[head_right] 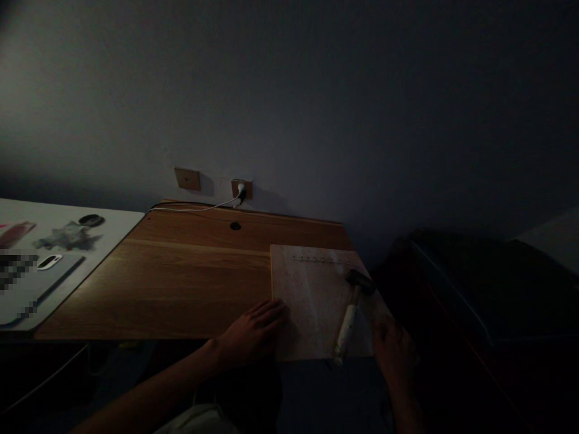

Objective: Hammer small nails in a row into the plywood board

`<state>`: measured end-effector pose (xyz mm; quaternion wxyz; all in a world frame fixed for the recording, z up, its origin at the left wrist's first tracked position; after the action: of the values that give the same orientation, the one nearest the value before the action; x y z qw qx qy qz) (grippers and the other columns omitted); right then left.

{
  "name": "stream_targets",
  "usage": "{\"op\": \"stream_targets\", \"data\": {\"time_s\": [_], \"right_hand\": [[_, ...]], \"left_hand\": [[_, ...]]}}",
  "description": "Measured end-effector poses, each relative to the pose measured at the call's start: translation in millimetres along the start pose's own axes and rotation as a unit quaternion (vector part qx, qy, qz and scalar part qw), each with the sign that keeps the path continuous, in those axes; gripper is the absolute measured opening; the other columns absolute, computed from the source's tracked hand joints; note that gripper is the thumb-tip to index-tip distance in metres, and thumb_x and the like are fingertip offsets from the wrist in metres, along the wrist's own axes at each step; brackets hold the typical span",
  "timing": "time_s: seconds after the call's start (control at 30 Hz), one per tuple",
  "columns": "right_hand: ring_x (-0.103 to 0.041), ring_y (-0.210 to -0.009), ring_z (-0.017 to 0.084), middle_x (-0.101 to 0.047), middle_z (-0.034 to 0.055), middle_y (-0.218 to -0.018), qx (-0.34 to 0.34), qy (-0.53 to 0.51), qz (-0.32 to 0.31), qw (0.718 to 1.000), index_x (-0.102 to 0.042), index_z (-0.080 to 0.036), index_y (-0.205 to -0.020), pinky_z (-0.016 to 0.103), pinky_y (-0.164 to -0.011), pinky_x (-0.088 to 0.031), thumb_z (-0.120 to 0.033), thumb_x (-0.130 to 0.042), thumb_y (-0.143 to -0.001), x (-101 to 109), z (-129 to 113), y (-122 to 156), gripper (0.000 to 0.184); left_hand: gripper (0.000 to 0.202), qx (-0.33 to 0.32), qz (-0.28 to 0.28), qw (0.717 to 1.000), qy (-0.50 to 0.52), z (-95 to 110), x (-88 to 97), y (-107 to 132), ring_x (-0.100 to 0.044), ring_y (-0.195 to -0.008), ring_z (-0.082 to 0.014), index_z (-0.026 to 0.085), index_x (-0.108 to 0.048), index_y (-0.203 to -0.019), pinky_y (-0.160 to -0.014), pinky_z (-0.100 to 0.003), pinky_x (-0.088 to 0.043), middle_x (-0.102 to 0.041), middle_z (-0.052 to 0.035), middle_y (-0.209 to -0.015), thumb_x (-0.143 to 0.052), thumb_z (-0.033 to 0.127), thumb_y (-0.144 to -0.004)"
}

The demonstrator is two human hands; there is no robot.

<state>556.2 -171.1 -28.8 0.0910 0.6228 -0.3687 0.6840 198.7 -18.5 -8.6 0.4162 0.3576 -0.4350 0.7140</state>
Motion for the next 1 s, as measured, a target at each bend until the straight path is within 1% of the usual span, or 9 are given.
{"op": "stream_targets", "data": {"time_s": [0.07,0.23,0.4,0.5,0.6,0.73,0.8,0.87,1.0], "right_hand": [[-0.062,-0.114,0.039,-0.065,0.0222,-0.120,-0.024,0.001,-0.012,1.000,-0.062,-0.017,-0.129,0.053,-0.091,-0.049,-0.046,-0.037,-0.096,1.0,-3.9,3.0,0.050],[-0.059,-0.118,0.046,-0.060,0.0274,-0.128,-0.120,-0.005,-0.082,0.989,-0.053,-0.012,-0.142,0.061,-0.091,-0.048,-0.060,-0.024,-0.096,7.2,-20.4,10.3,0.072],[-0.056,-0.121,0.051,-0.053,0.0315,-0.136,-0.121,-0.015,-0.103,0.987,-0.050,-0.010,-0.145,0.066,-0.091,-0.047,-0.064,-0.024,-0.094,18.0,-44.1,20.0,0.078],[-0.058,-0.120,0.050,-0.057,0.0315,-0.132,-0.080,-0.044,-0.116,0.989,-0.052,-0.011,-0.143,0.066,-0.090,-0.048,-0.061,-0.029,-0.094,23.1,-56.7,25.5,0.074],[-0.062,-0.119,0.042,-0.063,0.0246,-0.131,-0.021,-0.084,-0.121,0.989,-0.054,-0.017,-0.141,0.057,-0.094,-0.051,-0.054,-0.035,-0.096,28.7,-71.3,29.0,0.061],[-0.070,-0.107,0.036,-0.068,0.0220,-0.127,0.019,-0.111,-0.140,0.984,-0.051,-0.014,-0.144,0.048,-0.088,-0.056,-0.051,-0.035,-0.098,34.7,-92.2,31.3,0.061],[-0.071,-0.106,0.033,-0.071,0.0185,-0.126,0.055,-0.128,-0.150,0.979,-0.055,-0.019,-0.141,0.045,-0.088,-0.057,-0.050,-0.038,-0.098,38.2,-107.2,34.7,0.055],[-0.072,-0.107,0.031,-0.072,0.0158,-0.124,0.088,-0.140,-0.156,0.974,-0.060,-0.023,-0.136,0.042,-0.089,-0.057,-0.047,-0.042,-0.097,42.3,-123.6,41.7,0.049],[-0.072,-0.107,0.032,-0.071,0.0166,-0.126,0.131,-0.153,-0.159,0.966,-0.062,-0.021,-0.135,0.042,-0.087,-0.058,-0.043,-0.046,-0.097,50.9,-155.4,61.0,0.047]], "left_hand": [[0.053,0.001,-0.009,1.000,0.002,-1.0,3.9,4.8,-0.033,-0.149,-0.0284,0.018,-0.047,-0.146,-0.125,-0.046,-0.028,-0.046,-0.0124,-0.155,-0.052,0.036,-0.097],[0.051,0.012,-0.015,1.000,-0.002,-3.6,17.9,20.3,-0.036,-0.148,-0.0281,0.016,-0.049,-0.144,-0.124,-0.047,-0.027,-0.047,-0.0130,-0.154,-0.054,0.034,-0.096],[0.042,0.032,-0.002,0.999,-0.011,-10.0,34.1,42.8,-0.044,-0.143,-0.0253,0.019,-0.051,-0.142,-0.122,-0.045,-0.033,-0.055,-0.0101,-0.148,-0.047,0.027,-0.101],[0.043,0.042,0.013,0.999,-0.025,-15.5,44.3,61.1,-0.048,-0.140,-0.0241,0.019,-0.049,-0.144,-0.119,-0.045,-0.038,-0.058,-0.0102,-0.145,-0.045,0.022,-0.101],[0.042,0.051,0.034,0.997,-0.049,-21.4,56.2,81.9,-0.053,-0.135,-0.0229,0.019,-0.050,-0.142,-0.116,-0.044,-0.043,-0.062,-0.0107,-0.140,-0.045,0.018,-0.100],[0.040,0.066,0.065,0.991,-0.099,-29.1,74.8,112.0,-0.063,-0.122,-0.0227,0.017,-0.053,-0.137,-0.109,-0.041,-0.050,-0.068,-0.0117,-0.130,-0.043,0.014,-0.099],[0.044,0.077,0.076,0.987,-0.115,-33.2,83.8,128.9,-0.066,-0.117,-0.0226,0.018,-0.050,-0.141,-0.106,-0.040,-0.052,-0.069,-0.0114,-0.127,-0.043,0.012,-0.097],[0.050,0.090,0.082,0.985,-0.124,-36.9,91.9,147.3,-0.067,-0.114,-0.0225,0.019,-0.045,-0.145,-0.103,-0.038,-0.055,-0.070,-0.0110,-0.125,-0.044,0.010,-0.096],[0.058,0.123,0.094,0.980,-0.125,-41.2,107.8,184.0,-0.068,-0.112,-0.0207,0.023,-0.042,-0.147,-0.097,-0.029,-0.056,-0.071,-0.0083,-0.123,-0.040,0.004,-0.093]]}}
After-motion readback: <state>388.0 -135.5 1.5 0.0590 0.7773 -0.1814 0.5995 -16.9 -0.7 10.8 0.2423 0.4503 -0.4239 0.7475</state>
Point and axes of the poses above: each hand's wrist, its own y-axis away from the middle knuckle, its own x-axis out of the back of the hand, z = x × y, the point moved 5 cm from there along -y, towards the middle knuckle
